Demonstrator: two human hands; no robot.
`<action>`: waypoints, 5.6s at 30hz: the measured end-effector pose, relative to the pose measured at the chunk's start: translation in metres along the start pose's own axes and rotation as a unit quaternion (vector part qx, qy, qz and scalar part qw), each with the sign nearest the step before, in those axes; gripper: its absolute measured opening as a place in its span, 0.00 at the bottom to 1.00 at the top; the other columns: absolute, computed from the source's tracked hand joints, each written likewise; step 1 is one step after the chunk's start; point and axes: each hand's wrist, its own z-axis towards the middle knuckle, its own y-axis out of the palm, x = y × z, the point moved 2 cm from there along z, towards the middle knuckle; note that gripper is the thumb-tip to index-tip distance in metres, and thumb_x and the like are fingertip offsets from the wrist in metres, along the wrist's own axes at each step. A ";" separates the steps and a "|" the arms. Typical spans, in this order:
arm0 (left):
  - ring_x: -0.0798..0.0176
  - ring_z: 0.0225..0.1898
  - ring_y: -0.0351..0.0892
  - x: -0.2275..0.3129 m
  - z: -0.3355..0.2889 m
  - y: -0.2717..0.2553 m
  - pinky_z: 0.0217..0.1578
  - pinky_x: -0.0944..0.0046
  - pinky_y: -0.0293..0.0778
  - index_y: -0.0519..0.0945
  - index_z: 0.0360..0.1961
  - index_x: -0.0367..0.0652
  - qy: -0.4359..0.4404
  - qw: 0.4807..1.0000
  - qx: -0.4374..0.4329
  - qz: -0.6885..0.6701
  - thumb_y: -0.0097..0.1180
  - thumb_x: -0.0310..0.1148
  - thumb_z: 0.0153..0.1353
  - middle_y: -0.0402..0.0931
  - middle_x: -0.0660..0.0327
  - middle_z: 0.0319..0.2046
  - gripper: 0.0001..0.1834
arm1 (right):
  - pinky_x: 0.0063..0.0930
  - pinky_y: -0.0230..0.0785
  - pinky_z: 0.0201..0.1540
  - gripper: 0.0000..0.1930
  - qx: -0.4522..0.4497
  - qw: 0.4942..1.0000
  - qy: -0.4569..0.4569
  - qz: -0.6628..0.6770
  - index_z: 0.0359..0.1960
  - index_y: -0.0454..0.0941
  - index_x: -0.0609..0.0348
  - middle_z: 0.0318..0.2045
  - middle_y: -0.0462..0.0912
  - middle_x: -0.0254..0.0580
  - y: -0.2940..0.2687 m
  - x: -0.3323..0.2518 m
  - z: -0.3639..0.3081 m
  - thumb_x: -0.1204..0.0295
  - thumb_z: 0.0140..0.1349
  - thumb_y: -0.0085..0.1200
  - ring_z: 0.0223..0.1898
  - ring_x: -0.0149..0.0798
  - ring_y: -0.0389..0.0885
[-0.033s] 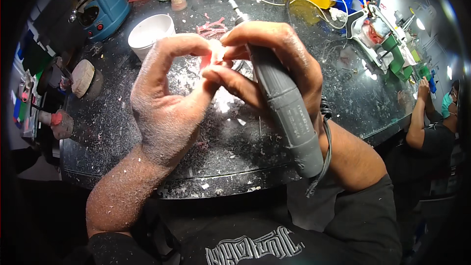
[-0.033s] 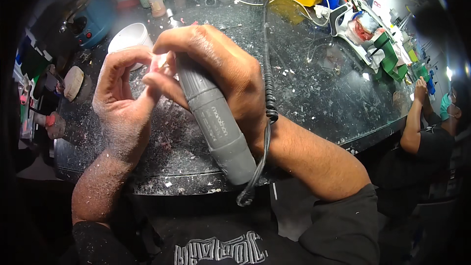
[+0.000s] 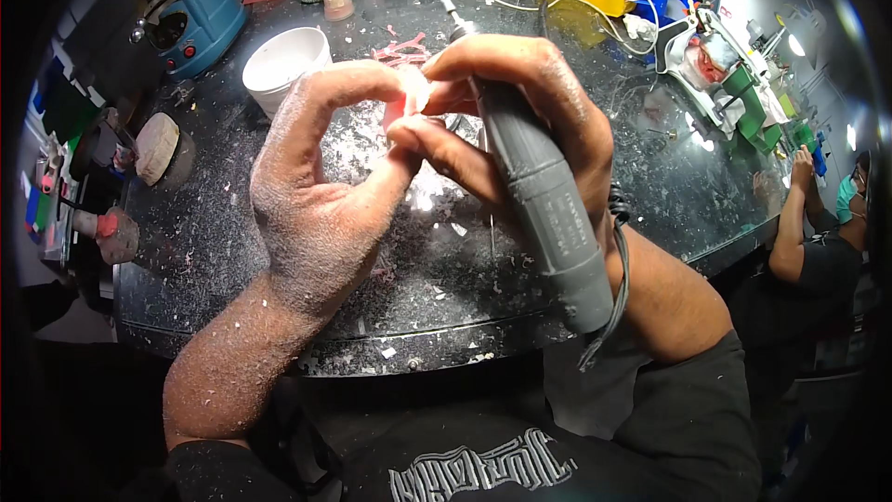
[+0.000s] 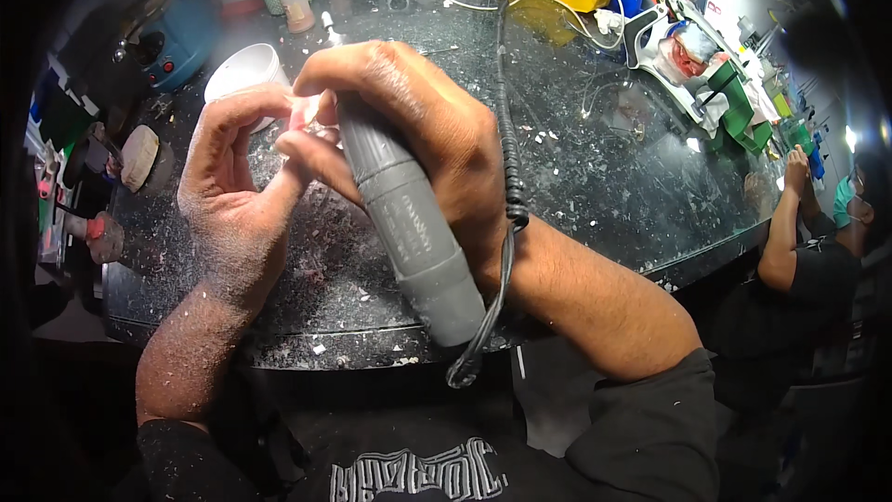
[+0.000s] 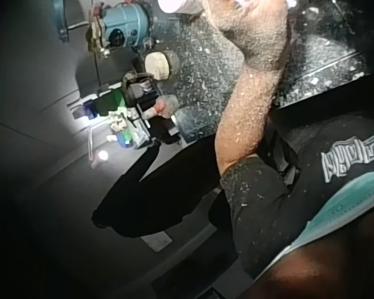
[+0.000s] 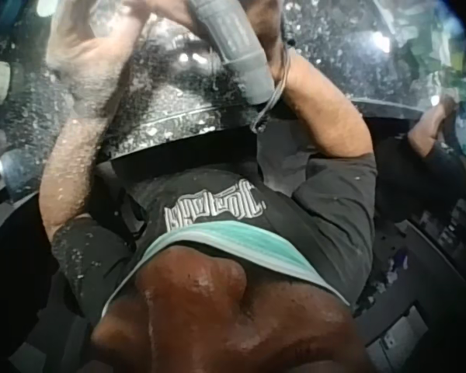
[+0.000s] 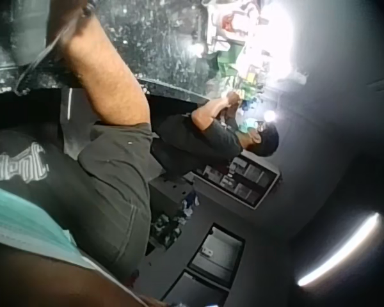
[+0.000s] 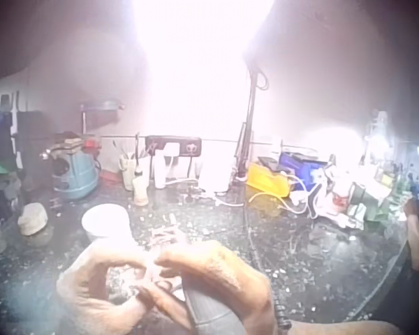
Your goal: The person uses a rotary tool to trim and shape a pink dental prosthesis held in the left hand, then switches to a metal file to smooth the edges. The work is performed at a cluttered bench with debris accumulating on the surface.
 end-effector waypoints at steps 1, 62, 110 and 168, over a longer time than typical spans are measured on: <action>0.65 0.49 0.79 0.000 0.004 0.000 0.56 0.64 0.73 0.80 0.45 0.39 0.018 0.999 -0.029 0.015 0.67 0.17 0.53 0.80 0.61 0.43 0.18 | 0.26 0.82 0.50 0.23 0.005 1.000 0.006 0.001 0.52 0.76 0.65 0.45 0.81 0.42 -0.003 0.000 0.002 0.83 0.54 0.71 0.45 0.34 0.86; 0.65 0.47 0.73 -0.003 0.003 -0.008 0.48 0.64 0.70 0.81 0.44 0.42 0.077 0.988 0.011 0.133 0.71 0.17 0.52 0.77 0.64 0.42 0.19 | 0.39 0.78 0.58 0.16 -0.002 0.969 0.174 0.177 0.53 0.69 0.68 0.46 0.82 0.55 -0.011 -0.015 0.003 0.71 0.69 0.53 0.51 0.41 0.84; 0.64 0.55 0.79 -0.004 0.010 -0.023 0.61 0.62 0.73 0.82 0.54 0.34 -0.075 0.995 -0.048 0.035 0.61 0.25 0.67 0.82 0.55 0.52 0.15 | 0.33 0.78 0.55 0.19 -0.010 0.993 -0.070 0.094 0.46 0.80 0.64 0.44 0.85 0.47 -0.007 0.004 0.006 0.81 0.50 0.66 0.50 0.42 0.85; 0.68 0.49 0.83 0.001 0.015 -0.020 0.55 0.68 0.78 0.83 0.49 0.34 -0.113 0.986 -0.032 -0.118 0.63 0.19 0.63 0.84 0.58 0.45 0.13 | 0.48 0.73 0.62 0.22 -0.105 0.987 -0.104 0.057 0.54 0.67 0.64 0.53 0.80 0.64 -0.014 0.002 0.007 0.80 0.59 0.62 0.59 0.56 0.81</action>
